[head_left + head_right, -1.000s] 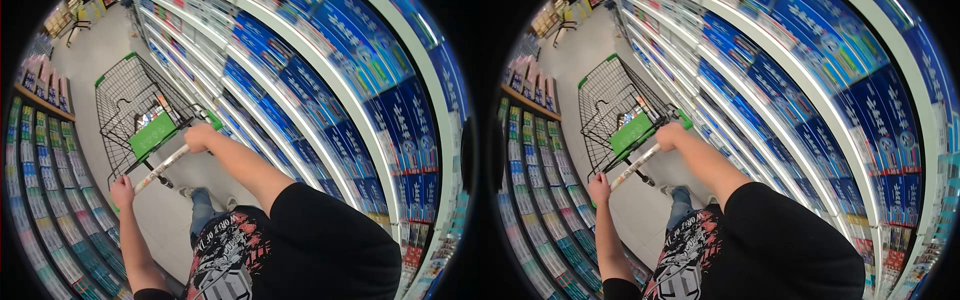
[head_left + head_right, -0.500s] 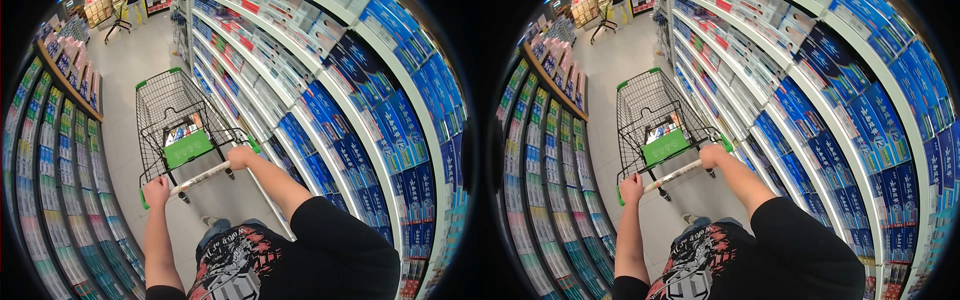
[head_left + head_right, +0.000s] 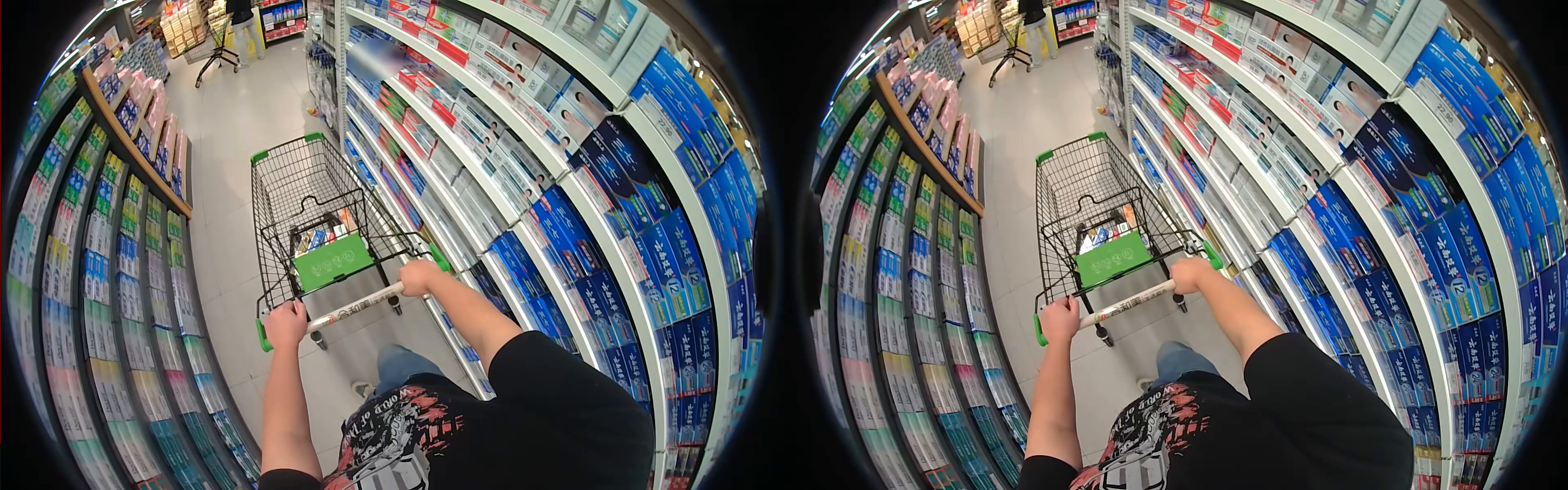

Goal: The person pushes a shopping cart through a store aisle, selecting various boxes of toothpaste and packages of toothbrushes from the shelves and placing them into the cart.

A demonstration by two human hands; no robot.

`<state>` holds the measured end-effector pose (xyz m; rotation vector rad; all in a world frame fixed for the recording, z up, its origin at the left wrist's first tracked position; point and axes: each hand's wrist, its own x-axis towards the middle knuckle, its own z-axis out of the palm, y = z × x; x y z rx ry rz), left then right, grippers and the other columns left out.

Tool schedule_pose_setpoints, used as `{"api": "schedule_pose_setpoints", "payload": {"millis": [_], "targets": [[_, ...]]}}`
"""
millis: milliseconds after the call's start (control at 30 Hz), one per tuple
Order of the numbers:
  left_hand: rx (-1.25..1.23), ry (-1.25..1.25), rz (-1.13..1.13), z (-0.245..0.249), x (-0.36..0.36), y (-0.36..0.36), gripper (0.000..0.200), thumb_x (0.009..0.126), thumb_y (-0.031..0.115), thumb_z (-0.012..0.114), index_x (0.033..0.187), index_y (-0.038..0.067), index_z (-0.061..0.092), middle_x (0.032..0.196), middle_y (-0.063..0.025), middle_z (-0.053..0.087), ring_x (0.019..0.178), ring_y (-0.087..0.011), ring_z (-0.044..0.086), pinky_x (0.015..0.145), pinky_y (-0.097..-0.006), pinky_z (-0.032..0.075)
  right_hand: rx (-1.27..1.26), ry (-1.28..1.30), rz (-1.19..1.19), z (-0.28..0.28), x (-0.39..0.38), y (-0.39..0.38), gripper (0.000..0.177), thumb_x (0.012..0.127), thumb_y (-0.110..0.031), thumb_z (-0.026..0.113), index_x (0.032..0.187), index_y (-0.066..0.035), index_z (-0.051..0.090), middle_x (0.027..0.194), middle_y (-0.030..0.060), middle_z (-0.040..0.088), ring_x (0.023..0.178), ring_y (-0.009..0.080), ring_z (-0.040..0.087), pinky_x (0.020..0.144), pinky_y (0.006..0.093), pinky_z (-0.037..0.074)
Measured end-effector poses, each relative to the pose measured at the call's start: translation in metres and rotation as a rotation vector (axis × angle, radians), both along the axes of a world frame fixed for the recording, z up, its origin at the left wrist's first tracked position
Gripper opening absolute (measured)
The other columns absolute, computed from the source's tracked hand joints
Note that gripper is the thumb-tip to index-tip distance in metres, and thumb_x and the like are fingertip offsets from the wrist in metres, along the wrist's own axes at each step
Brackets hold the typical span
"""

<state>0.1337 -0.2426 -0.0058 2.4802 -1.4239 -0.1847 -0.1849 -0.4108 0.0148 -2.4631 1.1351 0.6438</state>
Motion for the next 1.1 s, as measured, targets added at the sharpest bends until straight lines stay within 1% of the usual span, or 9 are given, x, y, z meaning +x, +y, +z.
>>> {"api": "schedule_pose_setpoints", "payload": {"millis": [367,567,733,867,933,967,1033,1067,1100], "targets": [[-0.023,-0.026,-0.013,-0.004,0.045,-0.086,0.045,0.097,0.041,0.056,0.072,0.005,0.07,0.074,-0.0179,0.071,0.071,-0.04,0.069,0.066,-0.0508,0.053,-0.019,-0.042,-0.009,-0.005,0.038,-0.086,0.026,0.078,-0.025,0.065,0.096,-0.016,0.081,0.1,0.0107,0.077,0.098,0.0327,0.074,0.085,0.0465,0.059],[0.003,-0.009,-0.05,-0.003,0.069,-0.151,0.044,0.098,0.039,0.055,0.079,0.005,0.074,0.077,-0.0185,0.072,0.076,-0.0408,0.069,0.07,-0.0513,0.053,-0.049,-0.108,0.013,-0.022,0.061,-0.154,0.024,0.075,-0.021,0.066,0.092,-0.015,0.081,0.095,0.0099,0.077,0.091,0.0332,0.075,0.077,0.0466,0.06],[0.012,-0.031,-0.03,0.004,0.09,-0.198,0.044,0.099,0.039,0.054,0.077,0.005,0.072,0.074,-0.0181,0.07,0.074,-0.0408,0.068,0.069,-0.0514,0.053,-0.052,-0.13,-0.01,-0.002,0.081,-0.197,0.021,0.076,-0.02,0.065,0.09,-0.016,0.081,0.093,0.0078,0.077,0.089,0.0312,0.075,0.073,0.0459,0.06],[-0.012,-0.075,-0.031,-0.001,0.11,-0.23,0.044,0.099,0.039,0.054,0.075,0.006,0.07,0.072,-0.0175,0.069,0.073,-0.0409,0.067,0.068,-0.0519,0.053,-0.062,-0.191,0.017,-0.021,0.096,-0.233,0.019,0.079,-0.027,0.069,0.09,-0.016,0.08,0.089,0.0072,0.076,0.086,0.0322,0.075,0.071,0.047,0.059],[-0.052,-0.114,-0.067,-0.002,0.116,-0.245,0.043,0.099,0.038,0.055,0.075,0.006,0.069,0.072,-0.017,0.069,0.07,-0.0412,0.067,0.065,-0.0517,0.052,-0.021,-0.284,0.068,-0.013,0.098,-0.244,0.031,0.082,-0.037,0.075,0.102,-0.013,0.077,0.101,0.0079,0.075,0.098,0.0315,0.072,0.082,0.0472,0.058],[-0.042,-0.103,-0.063,-0.004,0.119,-0.25,0.043,0.099,0.038,0.055,0.075,0.006,0.069,0.072,-0.017,0.069,0.07,-0.0412,0.067,0.065,-0.0517,0.052,-0.01,-0.273,0.07,-0.017,0.093,-0.252,0.031,0.082,-0.037,0.075,0.102,-0.013,0.077,0.101,0.0079,0.075,0.098,0.0315,0.072,0.082,0.0472,0.058],[-0.042,-0.041,-0.08,-0.002,0.124,-0.258,0.041,0.099,0.037,0.056,0.075,0.006,0.069,0.072,-0.0172,0.068,0.068,-0.0413,0.066,0.064,-0.0516,0.051,-0.162,-0.726,0.279,-0.009,0.083,-0.26,0.047,0.084,-0.044,0.078,0.114,-0.009,0.07,0.117,0.0084,0.07,0.115,0.0301,0.065,0.095,0.0475,0.052],[-0.085,-0.047,-0.12,-0.001,0.126,-0.261,0.041,0.098,0.036,0.057,0.074,0.005,0.068,0.07,-0.0178,0.067,0.067,-0.041,0.065,0.063,-0.0509,0.05,-0.188,-0.775,0.257,0.003,0.073,-0.257,0.051,0.086,-0.038,0.079,0.122,-0.007,0.064,0.131,0.009,0.063,0.127,0.0289,0.057,0.106,0.0467,0.045],[-0.085,-0.045,-0.121,0.0,0.128,-0.265,0.041,0.098,0.036,0.057,0.074,0.005,0.068,0.07,-0.0178,0.067,0.067,-0.041,0.065,0.063,-0.0509,0.05,-0.188,-0.773,0.256,0.008,0.064,-0.261,0.051,0.086,-0.038,0.079,0.122,-0.007,0.064,0.131,0.009,0.063,0.127,0.0289,0.057,0.106,0.0467,0.045]]}}
